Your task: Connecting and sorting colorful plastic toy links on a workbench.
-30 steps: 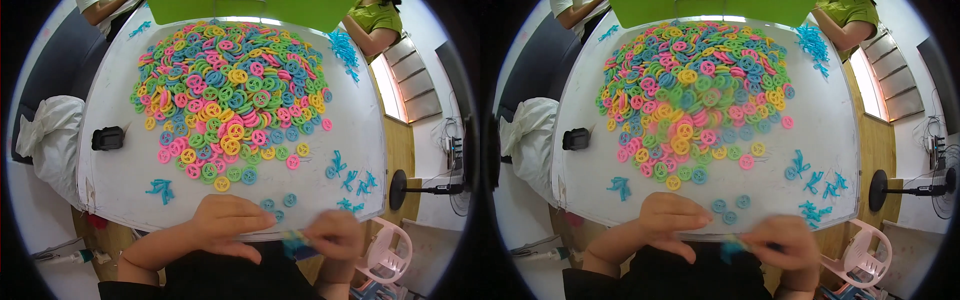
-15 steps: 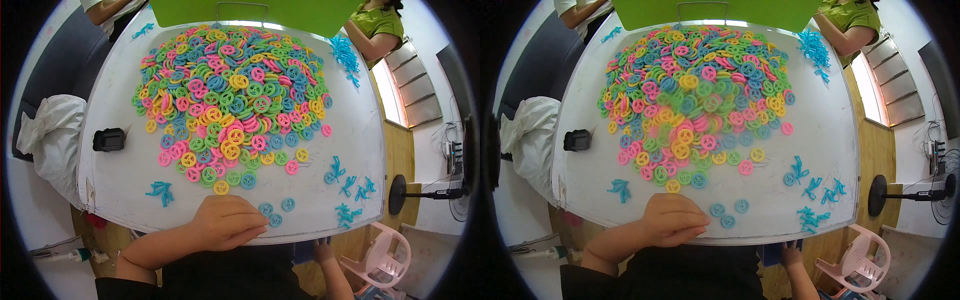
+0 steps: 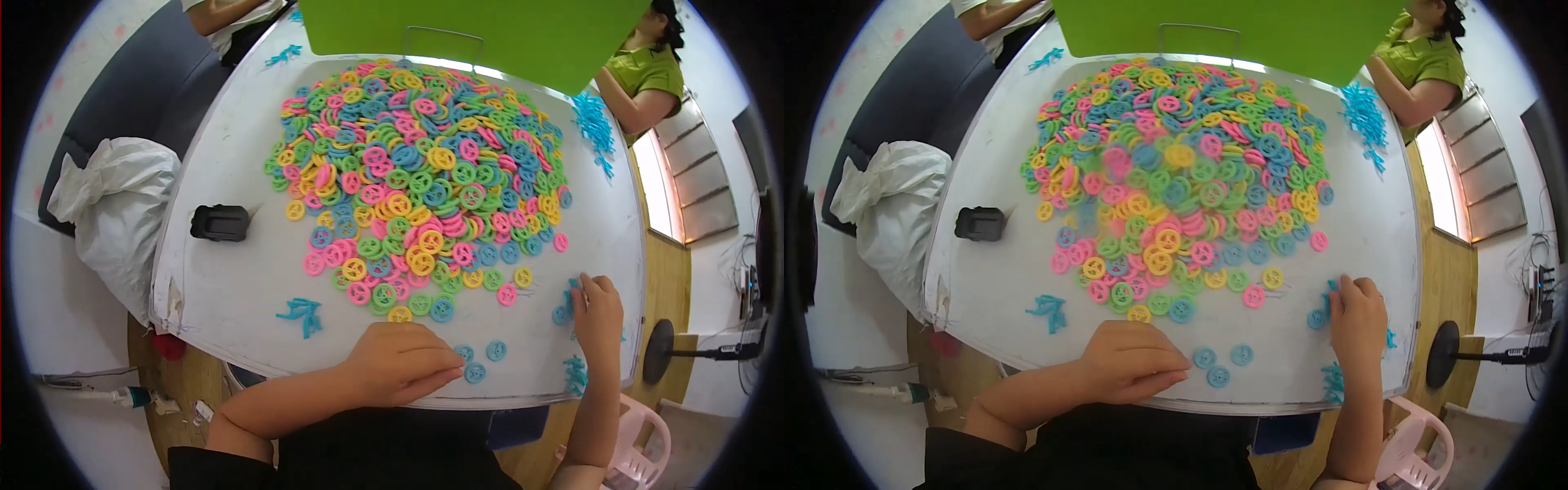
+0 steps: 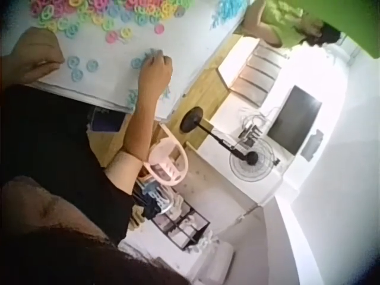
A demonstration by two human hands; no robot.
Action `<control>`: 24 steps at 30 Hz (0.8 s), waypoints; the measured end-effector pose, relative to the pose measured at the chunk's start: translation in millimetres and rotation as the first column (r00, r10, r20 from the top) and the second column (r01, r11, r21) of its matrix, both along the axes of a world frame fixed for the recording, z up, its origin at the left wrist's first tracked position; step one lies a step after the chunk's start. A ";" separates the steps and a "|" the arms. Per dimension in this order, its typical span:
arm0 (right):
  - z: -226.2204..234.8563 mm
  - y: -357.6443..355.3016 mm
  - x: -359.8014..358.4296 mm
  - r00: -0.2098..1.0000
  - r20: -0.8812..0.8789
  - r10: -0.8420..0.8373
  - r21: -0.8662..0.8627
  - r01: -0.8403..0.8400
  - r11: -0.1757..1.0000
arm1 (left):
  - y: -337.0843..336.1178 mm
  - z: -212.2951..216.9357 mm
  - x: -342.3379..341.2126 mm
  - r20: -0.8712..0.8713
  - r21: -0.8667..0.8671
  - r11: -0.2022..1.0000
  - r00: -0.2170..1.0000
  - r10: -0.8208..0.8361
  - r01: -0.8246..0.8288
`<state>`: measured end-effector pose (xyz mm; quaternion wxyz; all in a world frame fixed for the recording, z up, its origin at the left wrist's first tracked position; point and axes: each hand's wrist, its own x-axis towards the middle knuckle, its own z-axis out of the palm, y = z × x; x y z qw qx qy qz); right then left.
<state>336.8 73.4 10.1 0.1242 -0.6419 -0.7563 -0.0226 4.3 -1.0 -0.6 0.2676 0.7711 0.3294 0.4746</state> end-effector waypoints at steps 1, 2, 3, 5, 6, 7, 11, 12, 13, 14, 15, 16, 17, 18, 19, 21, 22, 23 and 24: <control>-2.8 1.4 -3.1 0.998 0.039 -0.049 -0.045 0.051 0.998 | -1.2 0.1 -0.3 -0.004 -0.016 1.000 1.000 -0.006 0.006; -4.6 2.8 -5.8 0.992 0.081 -0.098 -0.088 0.105 0.991 | -1.7 -0.1 -0.9 -0.006 -0.032 0.999 1.000 -0.014 0.014; -5.4 4.9 -7.4 0.993 0.079 -0.092 -0.091 0.099 0.991 | -1.9 0.6 -1.7 -0.008 -0.035 0.999 1.000 -0.009 0.008; -4.7 9.3 -5.4 0.995 -0.059 -0.075 -0.092 0.069 0.993 | -2.1 2.7 -1.5 -0.037 -0.020 0.999 0.999 -0.029 0.028; -5.8 11.3 -2.7 0.996 -0.058 -0.075 -0.094 0.069 0.993 | -2.7 2.3 -1.7 -0.036 -0.022 0.999 0.999 -0.029 0.028; -7.9 14.6 0.8 0.995 -0.071 -0.069 -0.091 0.062 0.994 | -3.0 1.8 -1.6 -0.036 -0.023 0.999 0.999 -0.034 0.033; -9.2 26.5 3.4 0.995 -0.069 -0.075 -0.076 0.070 0.995 | -1.9 1.4 -0.8 -0.048 -0.024 0.999 0.998 -0.035 0.034; -7.9 28.0 6.1 0.995 -0.070 -0.078 -0.076 0.072 0.994 | -1.7 1.5 -0.3 -0.049 -0.024 0.999 0.998 -0.038 0.037; -6.1 31.3 8.2 0.996 -0.082 -0.022 -0.045 0.018 0.999 | -1.0 0.7 -0.2 -0.044 -0.024 0.999 0.998 -0.039 0.037; -2.1 32.9 6.8 0.995 -0.093 0.034 -0.013 -0.035 0.999 | -0.4 0.1 -0.3 -0.039 -0.024 0.999 0.998 -0.039 0.038; 6.3 29.4 3.4 0.995 -0.097 0.036 -0.012 -0.037 0.999 | -0.2 -0.4 -0.6 -0.043 -0.023 0.999 0.998 -0.038 0.037; 24.2 24.1 -10.7 0.966 -0.254 0.051 0.033 -0.045 0.998 | -1.4 -1.1 -1.7 -0.027 -0.055 0.998 1.000 -0.010 0.009; 38.1 18.1 -20.8 0.912 -0.403 0.071 0.076 -0.044 0.996 | -4.0 -0.8 -2.8 -0.009 -0.087 0.996 1.000 0.017 -0.018; 47.5 8.3 -21.3 0.786 -0.615 0.057 -0.006 -0.077 0.997 | -3.1 1.6 -3.0 -0.003 -0.083 0.996 1.000 0.011 -0.011; 50.8 -3.8 -28.3 0.668 -0.743 0.048 -0.067 -0.145 0.987 | -0.9 3.9 -4.0 0.024 -0.095 0.995 1.000 0.019 -0.016; 50.7 -29.1 -55.8 0.471 -0.880 0.060 -0.115 -0.334 0.935 | 1.7 7.2 -3.9 0.051 -0.106 0.994 0.998 0.031 -0.025; 46.9 -39.5 -73.6 0.372 -0.918 0.136 -0.058 -0.465 0.883 | 2.8 10.2 -1.1 0.102 -0.127 0.992 0.994 0.032 -0.018; 45.8 -52.2 -93.5 0.240 -0.970 -0.025 -0.143 -0.486 0.862 | 1.6 11.0 -0.9 0.148 -0.151 0.988 0.988 0.043 -0.021; 41.4 -62.5 -104.1 0.160 -0.983 -0.092 -0.165 -0.544 0.823 | 1.4 9.9 -0.5 0.153 -0.151 0.988 0.988 0.038 -0.014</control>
